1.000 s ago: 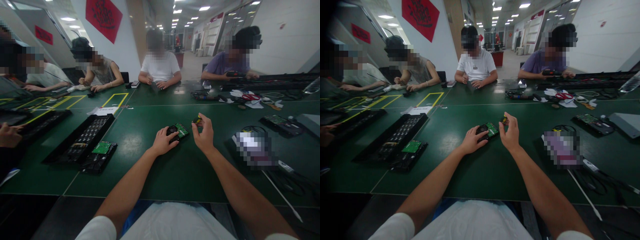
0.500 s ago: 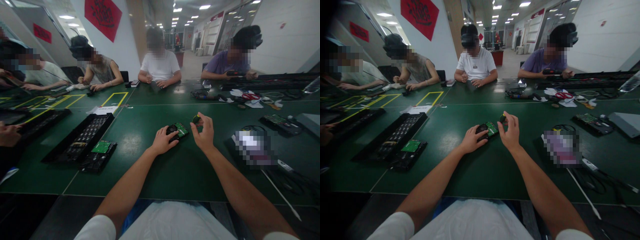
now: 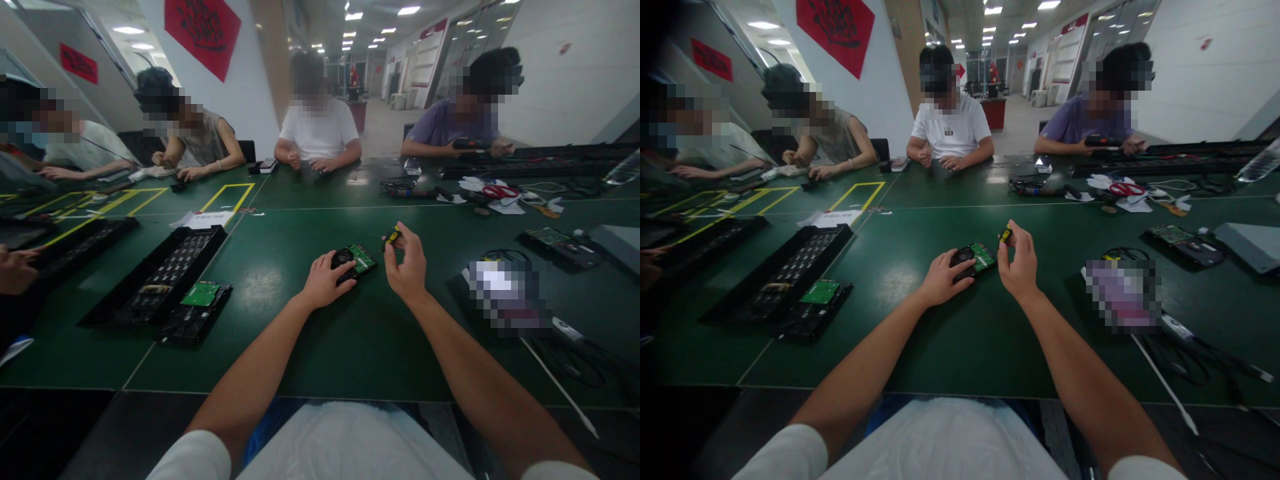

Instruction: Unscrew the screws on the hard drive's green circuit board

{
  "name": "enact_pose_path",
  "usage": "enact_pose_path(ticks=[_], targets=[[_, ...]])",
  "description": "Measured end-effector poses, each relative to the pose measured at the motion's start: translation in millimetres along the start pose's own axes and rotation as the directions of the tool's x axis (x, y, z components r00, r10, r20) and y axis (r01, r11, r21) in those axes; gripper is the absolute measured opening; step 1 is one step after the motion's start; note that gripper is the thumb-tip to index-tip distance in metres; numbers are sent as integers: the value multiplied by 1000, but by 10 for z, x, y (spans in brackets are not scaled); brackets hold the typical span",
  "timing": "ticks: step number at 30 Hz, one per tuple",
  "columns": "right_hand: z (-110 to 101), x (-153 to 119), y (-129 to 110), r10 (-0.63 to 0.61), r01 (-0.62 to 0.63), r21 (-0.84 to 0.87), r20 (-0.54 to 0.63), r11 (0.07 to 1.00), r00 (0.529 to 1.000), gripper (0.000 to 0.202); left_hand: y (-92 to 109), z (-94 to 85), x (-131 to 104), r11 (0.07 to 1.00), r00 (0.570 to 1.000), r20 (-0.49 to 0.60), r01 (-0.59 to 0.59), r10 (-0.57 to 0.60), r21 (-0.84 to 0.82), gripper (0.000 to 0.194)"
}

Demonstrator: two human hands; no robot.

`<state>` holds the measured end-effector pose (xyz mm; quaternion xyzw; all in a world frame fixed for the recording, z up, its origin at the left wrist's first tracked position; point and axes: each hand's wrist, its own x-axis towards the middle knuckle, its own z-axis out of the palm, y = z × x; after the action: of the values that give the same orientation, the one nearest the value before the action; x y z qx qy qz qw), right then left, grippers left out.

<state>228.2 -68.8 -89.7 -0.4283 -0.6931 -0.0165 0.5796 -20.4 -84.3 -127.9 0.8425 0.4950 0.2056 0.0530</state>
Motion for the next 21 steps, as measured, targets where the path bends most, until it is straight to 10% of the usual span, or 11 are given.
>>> enact_pose_path(ticks=[21], targets=[[-15, 9, -16, -16, 17, -22, 10, 1000, 1000, 53, 6, -9, -3, 1000, 1000, 7, 9, -9, -4, 57]])
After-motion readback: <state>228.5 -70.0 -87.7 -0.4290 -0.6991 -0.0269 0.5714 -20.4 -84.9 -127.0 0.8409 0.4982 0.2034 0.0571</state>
